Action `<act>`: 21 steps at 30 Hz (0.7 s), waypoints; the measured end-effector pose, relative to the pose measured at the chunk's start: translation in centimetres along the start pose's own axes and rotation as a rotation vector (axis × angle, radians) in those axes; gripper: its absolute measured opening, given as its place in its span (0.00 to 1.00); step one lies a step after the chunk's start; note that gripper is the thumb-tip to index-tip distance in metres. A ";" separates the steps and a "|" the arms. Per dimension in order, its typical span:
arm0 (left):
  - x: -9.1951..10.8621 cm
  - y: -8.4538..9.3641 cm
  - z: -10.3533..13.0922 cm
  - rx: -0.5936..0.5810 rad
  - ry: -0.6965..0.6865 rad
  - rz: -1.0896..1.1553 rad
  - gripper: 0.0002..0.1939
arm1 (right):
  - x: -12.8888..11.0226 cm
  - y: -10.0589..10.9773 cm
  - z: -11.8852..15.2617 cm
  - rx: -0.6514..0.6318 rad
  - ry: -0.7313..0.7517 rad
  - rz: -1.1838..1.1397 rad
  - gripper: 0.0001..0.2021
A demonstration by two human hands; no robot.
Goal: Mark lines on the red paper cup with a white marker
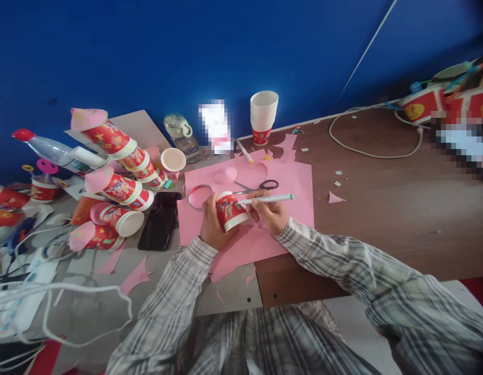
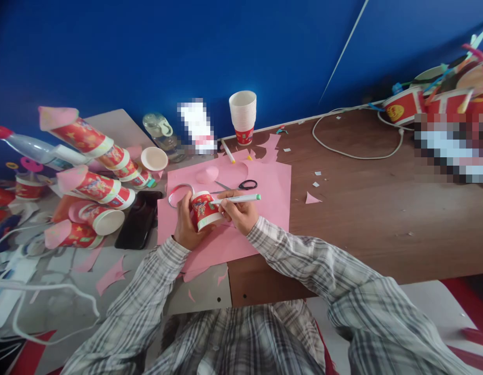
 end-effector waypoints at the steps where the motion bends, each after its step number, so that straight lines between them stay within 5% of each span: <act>1: 0.0 0.0 0.0 0.005 -0.001 0.004 0.49 | 0.0 0.0 0.0 0.001 -0.002 0.004 0.19; 21: -0.2 0.0 0.0 -0.042 0.073 0.064 0.49 | 0.7 0.5 -0.5 0.001 -0.055 -0.053 0.19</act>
Point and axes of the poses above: each hand's wrist, its own z-axis away from the middle knuckle, its own y-axis out of the back of the hand, x = y × z, the point moved 2 cm from there along -z, towards the middle knuckle, and after that the axes turned 1 degree about -y, right-handed, at the moved point
